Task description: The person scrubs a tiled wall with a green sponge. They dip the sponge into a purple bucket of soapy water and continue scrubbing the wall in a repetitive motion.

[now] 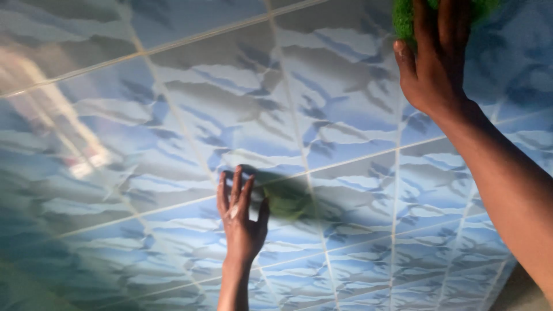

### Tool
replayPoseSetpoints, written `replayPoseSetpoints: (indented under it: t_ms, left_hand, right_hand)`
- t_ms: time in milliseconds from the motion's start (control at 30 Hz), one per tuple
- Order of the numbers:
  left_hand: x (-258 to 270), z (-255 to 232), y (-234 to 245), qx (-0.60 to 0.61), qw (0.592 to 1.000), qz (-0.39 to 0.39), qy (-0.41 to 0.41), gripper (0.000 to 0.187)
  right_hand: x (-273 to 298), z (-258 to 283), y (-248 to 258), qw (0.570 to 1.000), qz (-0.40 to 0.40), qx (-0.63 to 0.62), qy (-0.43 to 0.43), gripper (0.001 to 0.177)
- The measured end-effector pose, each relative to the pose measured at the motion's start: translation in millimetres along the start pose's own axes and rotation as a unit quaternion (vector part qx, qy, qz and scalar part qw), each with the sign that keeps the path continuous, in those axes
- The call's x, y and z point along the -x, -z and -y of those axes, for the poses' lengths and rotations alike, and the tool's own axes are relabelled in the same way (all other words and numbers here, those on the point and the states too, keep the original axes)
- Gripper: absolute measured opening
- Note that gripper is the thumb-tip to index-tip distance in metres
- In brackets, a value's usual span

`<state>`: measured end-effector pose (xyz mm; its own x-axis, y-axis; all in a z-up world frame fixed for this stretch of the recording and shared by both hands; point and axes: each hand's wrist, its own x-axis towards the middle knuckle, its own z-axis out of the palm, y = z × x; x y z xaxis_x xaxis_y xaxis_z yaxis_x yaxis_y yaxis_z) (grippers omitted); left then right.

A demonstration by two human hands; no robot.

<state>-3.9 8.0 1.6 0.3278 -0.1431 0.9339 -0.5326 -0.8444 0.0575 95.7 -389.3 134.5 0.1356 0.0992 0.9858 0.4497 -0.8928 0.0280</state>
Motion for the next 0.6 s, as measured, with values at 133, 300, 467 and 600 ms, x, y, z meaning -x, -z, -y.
replayPoseSetpoints:
  t_ms: [133, 300, 467, 600]
  left_hand:
    - [5, 9, 13, 0.047, 0.999, 0.004, 0.011, 0.056]
    - [15, 26, 32, 0.082, 0.996, 0.008, 0.018, 0.056]
    - [24, 45, 53, 0.086, 0.995, 0.011, 0.043, 0.057]
    - [29, 57, 70, 0.111, 0.992, -0.005, 0.055, 0.059]
  right_hand:
    - [-14, 57, -12, 0.998, 0.010, -0.021, 0.054, 0.058]
    - [-29, 129, -30, 0.994, 0.024, -0.037, 0.100, 0.060]
    - [-41, 207, -56, 0.990, 0.031, -0.043, 0.131, 0.063]
    - [-51, 269, -79, 0.985, 0.036, -0.064, 0.155, 0.064]
